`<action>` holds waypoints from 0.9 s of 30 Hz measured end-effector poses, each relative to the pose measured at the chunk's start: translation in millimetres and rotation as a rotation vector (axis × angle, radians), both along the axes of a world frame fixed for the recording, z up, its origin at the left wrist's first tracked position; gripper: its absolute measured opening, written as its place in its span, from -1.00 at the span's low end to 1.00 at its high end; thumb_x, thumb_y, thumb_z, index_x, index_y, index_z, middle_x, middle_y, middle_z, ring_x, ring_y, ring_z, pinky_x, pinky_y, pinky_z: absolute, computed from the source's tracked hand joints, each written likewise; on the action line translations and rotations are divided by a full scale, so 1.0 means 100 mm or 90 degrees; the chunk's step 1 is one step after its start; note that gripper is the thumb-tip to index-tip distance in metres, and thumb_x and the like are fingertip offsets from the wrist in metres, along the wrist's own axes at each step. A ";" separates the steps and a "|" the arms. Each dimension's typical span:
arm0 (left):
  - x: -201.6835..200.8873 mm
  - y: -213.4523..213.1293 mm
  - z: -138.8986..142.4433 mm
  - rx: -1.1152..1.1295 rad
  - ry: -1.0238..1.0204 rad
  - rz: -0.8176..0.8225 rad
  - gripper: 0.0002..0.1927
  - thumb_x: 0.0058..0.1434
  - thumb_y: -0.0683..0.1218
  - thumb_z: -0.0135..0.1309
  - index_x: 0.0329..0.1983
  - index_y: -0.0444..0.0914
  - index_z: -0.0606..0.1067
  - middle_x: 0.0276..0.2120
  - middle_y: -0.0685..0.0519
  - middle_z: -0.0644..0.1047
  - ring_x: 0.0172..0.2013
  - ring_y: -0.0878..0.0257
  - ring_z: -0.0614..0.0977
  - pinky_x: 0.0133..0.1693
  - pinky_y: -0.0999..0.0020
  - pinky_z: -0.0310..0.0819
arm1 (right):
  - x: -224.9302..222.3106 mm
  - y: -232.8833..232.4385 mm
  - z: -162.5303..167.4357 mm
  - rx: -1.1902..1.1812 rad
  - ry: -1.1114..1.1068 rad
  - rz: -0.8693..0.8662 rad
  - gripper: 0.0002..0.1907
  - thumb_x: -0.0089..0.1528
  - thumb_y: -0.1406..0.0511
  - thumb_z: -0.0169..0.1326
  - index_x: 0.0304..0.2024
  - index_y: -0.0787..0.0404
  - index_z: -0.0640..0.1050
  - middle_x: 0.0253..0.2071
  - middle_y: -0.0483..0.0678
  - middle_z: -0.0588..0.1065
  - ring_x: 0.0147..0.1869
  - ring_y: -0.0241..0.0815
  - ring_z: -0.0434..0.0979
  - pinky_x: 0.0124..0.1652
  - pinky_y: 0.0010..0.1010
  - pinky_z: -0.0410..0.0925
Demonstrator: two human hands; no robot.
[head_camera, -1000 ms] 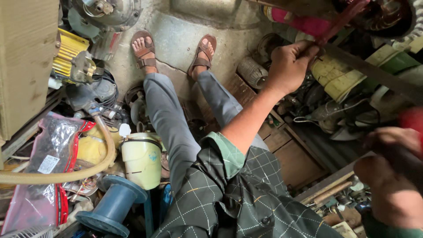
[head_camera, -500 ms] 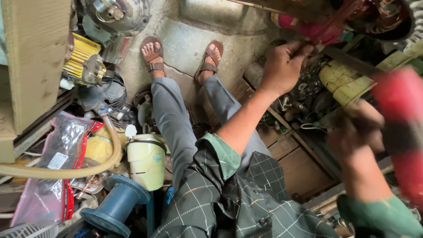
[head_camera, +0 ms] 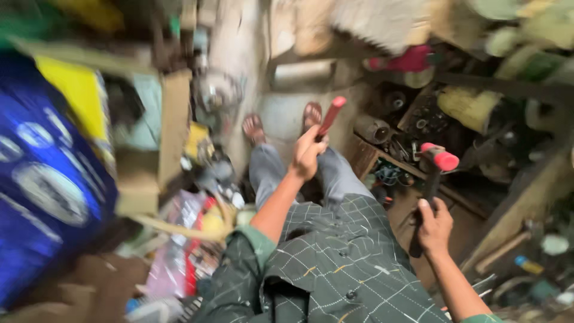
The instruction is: The person uses a hammer and chisel to separate a motor housing from its rotor, then removes the rotor and inspects the stator windings. The person handles the motor components and a yellow cable in a cluttered workshop.
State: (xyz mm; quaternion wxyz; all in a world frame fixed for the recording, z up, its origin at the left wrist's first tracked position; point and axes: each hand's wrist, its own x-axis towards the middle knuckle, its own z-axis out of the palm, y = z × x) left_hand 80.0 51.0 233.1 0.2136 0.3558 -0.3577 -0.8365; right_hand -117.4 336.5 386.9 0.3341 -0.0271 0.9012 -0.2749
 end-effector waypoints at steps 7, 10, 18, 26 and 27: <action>0.73 -0.46 0.71 -0.130 -0.041 -0.192 -0.72 0.39 0.00 -0.16 -0.11 -0.28 0.47 -0.37 0.10 0.45 -0.44 0.40 0.38 -0.41 0.53 0.21 | 0.45 1.17 0.57 0.078 0.417 -0.216 -0.45 0.31 0.16 0.21 0.26 0.32 0.47 0.06 0.25 0.55 0.11 0.15 0.56 0.13 -0.12 0.36; 0.79 -0.74 0.95 0.104 -0.048 -0.160 -0.69 0.46 0.09 -0.27 -0.20 -0.19 0.38 -0.47 0.12 0.44 -0.56 0.45 0.30 -0.54 0.57 0.05 | 0.44 1.43 0.60 0.169 0.508 -0.265 -0.43 0.34 0.17 0.24 0.28 0.38 0.45 0.14 0.35 0.49 0.20 0.32 0.50 0.16 -0.04 0.33; 0.02 -1.02 1.62 -0.440 -0.282 -0.270 -0.77 0.17 -0.06 0.19 -0.22 -0.25 0.45 -0.46 0.13 0.48 -0.43 0.28 0.51 -0.35 0.32 0.42 | -0.53 1.86 0.89 0.206 0.527 -0.202 -0.45 0.26 0.26 0.37 0.24 0.28 0.50 0.14 0.27 0.56 0.14 0.30 0.57 0.07 0.01 0.39; -1.12 -0.82 1.89 -0.588 -0.451 -0.175 -0.58 0.01 0.07 0.31 -0.21 -0.27 0.50 -0.50 0.06 0.52 -0.47 0.18 0.57 -0.35 0.20 0.47 | -1.81 2.47 0.59 0.019 0.455 -0.245 -0.42 0.43 0.22 0.24 0.30 0.50 0.34 0.18 0.34 0.49 0.20 0.23 0.52 0.21 0.01 0.37; -1.21 -0.84 1.84 -0.561 -0.466 -0.165 -0.59 0.02 0.07 0.30 -0.22 -0.28 0.49 -0.50 0.04 0.52 -0.47 0.16 0.57 -0.34 0.20 0.47 | -1.86 2.53 0.53 0.049 0.407 -0.255 -0.43 0.44 0.22 0.23 0.30 0.49 0.35 0.18 0.33 0.49 0.19 0.22 0.52 0.20 -0.01 0.36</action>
